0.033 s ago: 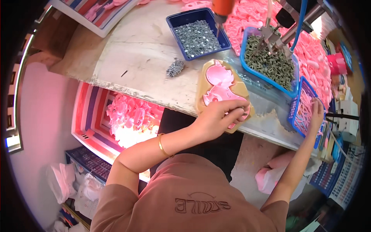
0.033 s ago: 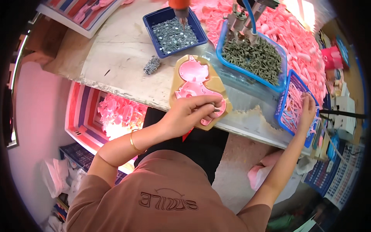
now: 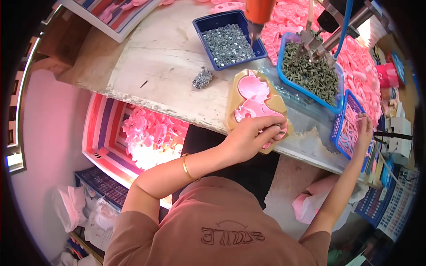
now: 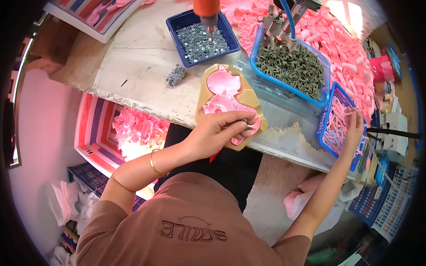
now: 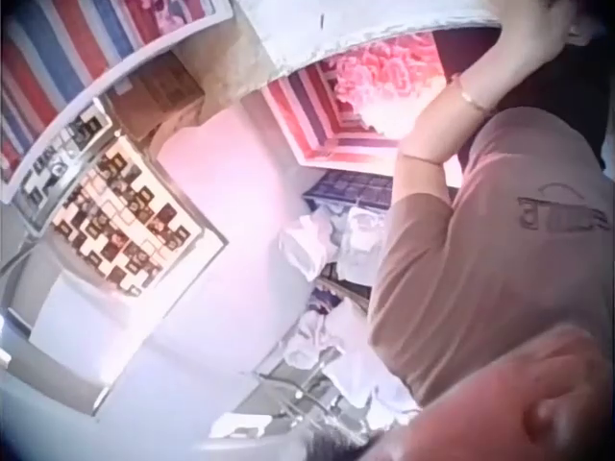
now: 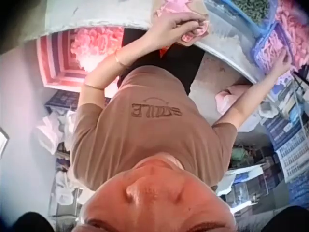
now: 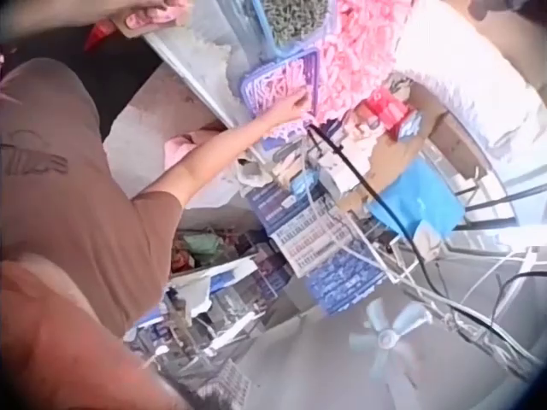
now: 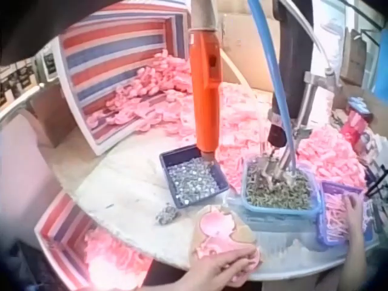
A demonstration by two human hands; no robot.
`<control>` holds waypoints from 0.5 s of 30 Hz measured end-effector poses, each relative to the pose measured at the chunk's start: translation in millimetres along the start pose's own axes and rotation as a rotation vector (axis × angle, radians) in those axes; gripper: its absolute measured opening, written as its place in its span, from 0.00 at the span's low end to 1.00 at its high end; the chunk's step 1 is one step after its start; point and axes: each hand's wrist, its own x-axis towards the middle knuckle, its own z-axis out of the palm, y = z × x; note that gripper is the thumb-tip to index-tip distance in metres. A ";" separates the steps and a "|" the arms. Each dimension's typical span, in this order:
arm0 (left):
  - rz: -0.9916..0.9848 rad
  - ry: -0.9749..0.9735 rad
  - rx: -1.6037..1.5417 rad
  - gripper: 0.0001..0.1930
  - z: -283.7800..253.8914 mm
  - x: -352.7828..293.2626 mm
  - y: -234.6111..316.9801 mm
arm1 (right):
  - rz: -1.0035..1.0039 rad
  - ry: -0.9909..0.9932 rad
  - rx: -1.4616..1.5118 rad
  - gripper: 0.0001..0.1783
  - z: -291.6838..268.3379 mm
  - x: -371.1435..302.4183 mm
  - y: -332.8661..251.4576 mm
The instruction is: Assembling pink plastic toy components at a factory workstation using manual assembly and pneumatic tools.
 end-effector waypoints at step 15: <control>-0.080 0.104 -0.144 0.10 -25.8 1.5 6.4 | -0.025 -0.944 -0.064 0.13 189.7 -173.4 -156.9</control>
